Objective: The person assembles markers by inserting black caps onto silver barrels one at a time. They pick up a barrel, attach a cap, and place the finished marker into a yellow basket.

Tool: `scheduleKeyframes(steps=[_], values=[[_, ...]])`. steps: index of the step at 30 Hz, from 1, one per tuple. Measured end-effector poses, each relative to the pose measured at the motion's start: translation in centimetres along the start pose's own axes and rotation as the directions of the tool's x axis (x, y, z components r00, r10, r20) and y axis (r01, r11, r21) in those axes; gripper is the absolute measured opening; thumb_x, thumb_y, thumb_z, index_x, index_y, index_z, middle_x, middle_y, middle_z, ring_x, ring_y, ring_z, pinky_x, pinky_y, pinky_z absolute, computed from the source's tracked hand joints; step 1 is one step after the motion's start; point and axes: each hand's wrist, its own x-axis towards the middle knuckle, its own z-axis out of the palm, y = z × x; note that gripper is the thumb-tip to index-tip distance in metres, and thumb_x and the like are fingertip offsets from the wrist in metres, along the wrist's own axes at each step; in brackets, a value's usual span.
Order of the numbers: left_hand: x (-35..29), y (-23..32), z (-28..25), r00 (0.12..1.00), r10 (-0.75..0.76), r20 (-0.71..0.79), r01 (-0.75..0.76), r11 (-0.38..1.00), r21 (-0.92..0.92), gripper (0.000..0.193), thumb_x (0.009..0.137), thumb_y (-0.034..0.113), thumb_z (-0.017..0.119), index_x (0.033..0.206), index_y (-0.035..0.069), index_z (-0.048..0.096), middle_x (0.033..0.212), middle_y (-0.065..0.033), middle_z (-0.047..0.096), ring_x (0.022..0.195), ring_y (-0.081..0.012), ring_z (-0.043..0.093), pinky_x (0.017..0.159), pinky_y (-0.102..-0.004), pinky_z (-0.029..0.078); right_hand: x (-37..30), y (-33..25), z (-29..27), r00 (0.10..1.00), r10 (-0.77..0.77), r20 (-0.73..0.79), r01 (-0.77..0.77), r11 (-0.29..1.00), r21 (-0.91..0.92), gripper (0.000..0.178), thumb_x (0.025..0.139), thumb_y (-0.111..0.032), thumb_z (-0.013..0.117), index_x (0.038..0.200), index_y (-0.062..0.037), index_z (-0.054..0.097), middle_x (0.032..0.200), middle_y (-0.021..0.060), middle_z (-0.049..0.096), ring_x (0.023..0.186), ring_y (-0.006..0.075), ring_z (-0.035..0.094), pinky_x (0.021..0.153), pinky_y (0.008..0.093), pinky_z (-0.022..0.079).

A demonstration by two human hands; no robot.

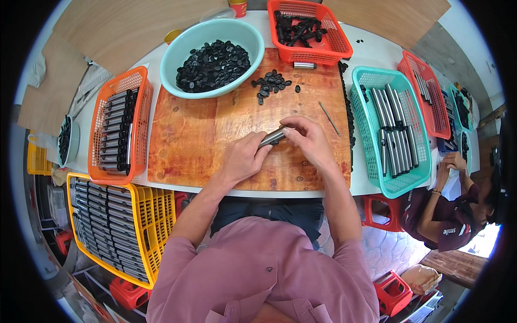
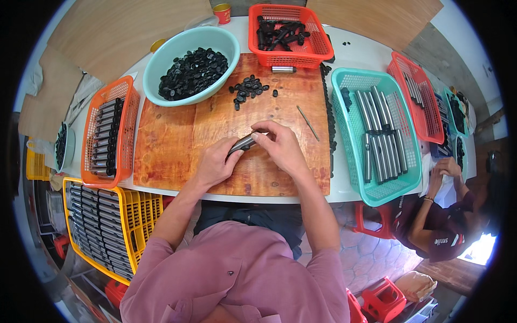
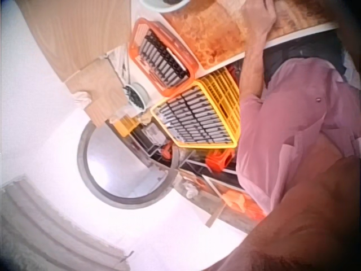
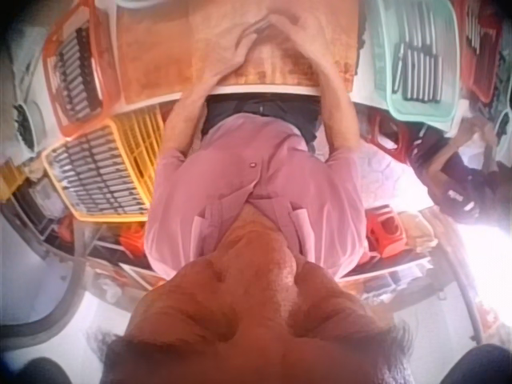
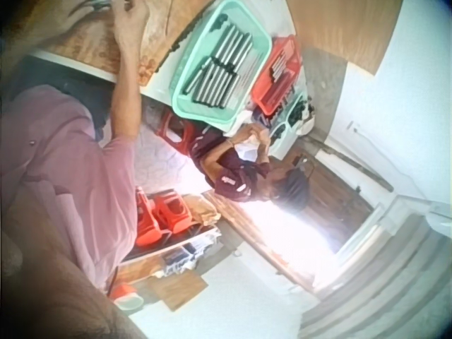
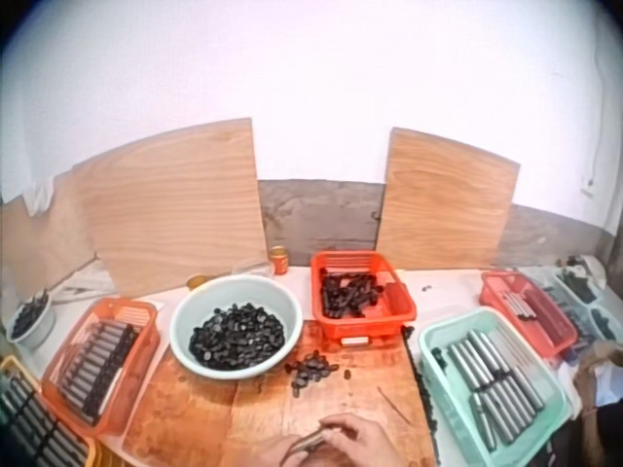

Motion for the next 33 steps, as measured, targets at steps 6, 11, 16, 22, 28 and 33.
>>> scheduleKeyframes(steps=[6,11,16,22,28,33], values=[[2.3,-1.6,-1.1,0.951,0.262,0.163,-0.304,0.888,0.344,0.032,0.083,0.017,0.078,0.108,0.0,0.066,0.087,-0.0137,0.067,0.074,-0.03,0.068,0.064,-0.0396,0.053,1.7,2.1,-0.8,1.0,-0.016,0.003,0.016,0.982,-0.187,0.027,0.088,-0.002,0.067,0.115,0.0001,0.07,0.093,0.0134,0.071,0.083,0.0203,0.067,0.077,0.034,0.052],[3.5,-3.5,-0.5,0.901,0.402,0.161,-0.432,0.818,0.38,0.023,0.081,0.02,0.075,0.094,0.005,0.064,0.077,-0.0067,0.061,0.068,-0.0238,0.064,0.061,-0.0367,0.052,1.8,2.3,-0.4,0.99,-0.144,-0.01,0.135,0.949,-0.285,0.029,0.086,0.004,0.067,0.115,0.0001,0.07,0.1,0.0141,0.071,0.088,0.0235,0.067,0.08,0.0349,0.053],[3.8,-2.3,-0.7,0.951,0.25,0.18,-0.295,0.907,0.299,0.021,0.079,0.018,0.076,0.091,0.006,0.063,0.08,-0.0087,0.062,0.072,-0.0273,0.065,0.063,-0.0391,0.053,1.2,2.8,-0.5,0.967,-0.255,-0.005,0.237,0.905,-0.354,0.03,0.085,0.006,0.069,0.115,0.0,0.069,0.111,0.0141,0.07,0.098,0.0256,0.068,0.085,0.0339,0.053],[3.4,-1.4,-0.7,0.981,0.119,0.15,-0.148,0.968,0.203,0.028,0.078,0.019,0.081,0.099,0.006,0.067,0.087,-0.0105,0.062,0.08,-0.0318,0.065,0.069,-0.0429,0.052,0.8,3.7,-0.2,0.91,-0.415,-0.013,0.368,0.821,-0.436,0.03,0.084,0.007,0.069,0.113,0.0,0.068,0.113,0.0153,0.07,0.104,0.0311,0.068,0.088,0.0375,0.053],[3.2,-1.7,-0.5,0.983,0.12,0.138,-0.143,0.974,0.173,0.029,0.08,0.021,0.08,0.102,0.007,0.068,0.088,-0.0081,0.062,0.081,-0.0286,0.064,0.07,-0.0411,0.053,0.9,3.3,-0.3,0.949,-0.314,-0.03,0.282,0.887,-0.365,0.026,0.085,-0.001,0.072,0.111,0.0001,0.069,0.107,0.0158,0.071,0.099,0.0291,0.068,0.085,0.0361,0.053],[3.8,-0.9,-0.8,0.97,0.14,0.199,-0.187,0.952,0.24,0.027,0.08,0.021,0.08,0.1,0.008,0.068,0.088,-0.0068,0.061,0.081,-0.0265,0.064,0.07,-0.0397,0.052,5.3,1.9,0.4,0.961,-0.227,-0.158,0.125,0.866,-0.484,0.022,0.092,-0.019,0.066,0.097,0.0026,0.07,0.093,0.0209,0.068,0.09,0.0379,0.065,0.081,0.046,0.051]])
